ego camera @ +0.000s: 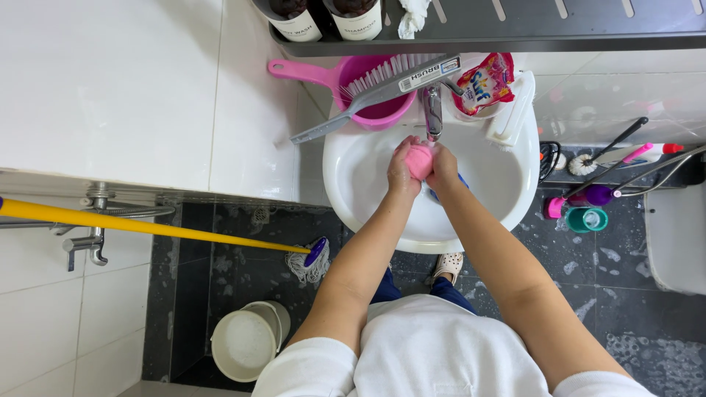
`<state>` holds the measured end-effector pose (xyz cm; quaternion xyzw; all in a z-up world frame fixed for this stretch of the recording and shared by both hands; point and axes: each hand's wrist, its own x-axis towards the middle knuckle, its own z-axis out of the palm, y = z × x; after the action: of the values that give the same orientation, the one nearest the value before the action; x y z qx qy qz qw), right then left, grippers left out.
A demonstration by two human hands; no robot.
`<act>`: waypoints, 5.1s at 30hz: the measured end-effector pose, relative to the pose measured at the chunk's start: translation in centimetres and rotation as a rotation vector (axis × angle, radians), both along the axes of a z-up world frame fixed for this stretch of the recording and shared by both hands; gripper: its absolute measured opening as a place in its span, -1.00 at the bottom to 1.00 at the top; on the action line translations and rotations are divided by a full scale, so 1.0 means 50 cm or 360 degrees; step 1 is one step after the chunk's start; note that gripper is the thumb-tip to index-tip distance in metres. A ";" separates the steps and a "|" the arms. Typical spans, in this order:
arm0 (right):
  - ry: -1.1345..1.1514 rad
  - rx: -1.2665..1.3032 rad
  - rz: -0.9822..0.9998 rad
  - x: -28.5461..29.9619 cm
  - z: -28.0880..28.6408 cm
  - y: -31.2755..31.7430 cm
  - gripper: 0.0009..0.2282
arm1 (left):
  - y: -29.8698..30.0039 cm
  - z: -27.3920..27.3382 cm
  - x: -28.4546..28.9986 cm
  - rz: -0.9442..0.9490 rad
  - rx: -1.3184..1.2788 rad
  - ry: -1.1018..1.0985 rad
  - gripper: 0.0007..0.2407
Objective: The person washes a pink plastic scoop and two cloths under a running tap, then rinses a clear plastic container. They wipe the toilet cistern with a white cloth and refill the scoop with water.
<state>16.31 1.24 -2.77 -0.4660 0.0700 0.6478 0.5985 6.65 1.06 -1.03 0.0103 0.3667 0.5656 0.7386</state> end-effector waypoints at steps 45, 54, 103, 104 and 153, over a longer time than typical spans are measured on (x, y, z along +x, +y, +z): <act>-0.0396 -0.0207 0.1025 0.042 0.033 -0.072 -0.60 | -0.124 0.047 -0.003 -0.0287 -0.0169 0.1538 -0.41; -0.0137 0.0336 0.1414 -0.062 0.103 -0.077 -0.56 | -0.132 0.126 -0.158 0.0182 0.0336 0.2138 -0.60; -0.2075 0.0125 0.1262 0.218 -0.021 -0.126 -0.76 | 0.036 -0.087 0.109 -0.0740 0.0172 0.0570 -0.66; -0.1586 0.0047 0.1120 0.213 -0.030 -0.110 -0.77 | 0.020 -0.061 0.106 -0.0801 0.0319 0.0419 -0.67; 0.0089 0.0040 0.0407 0.031 0.073 -0.146 -0.63 | -0.123 0.207 -0.069 -0.1021 0.0854 0.1193 -0.53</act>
<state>17.84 -6.09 0.87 -0.4453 0.0186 0.7325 0.5145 3.21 -5.08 9.34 0.5091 0.4260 0.3437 0.6642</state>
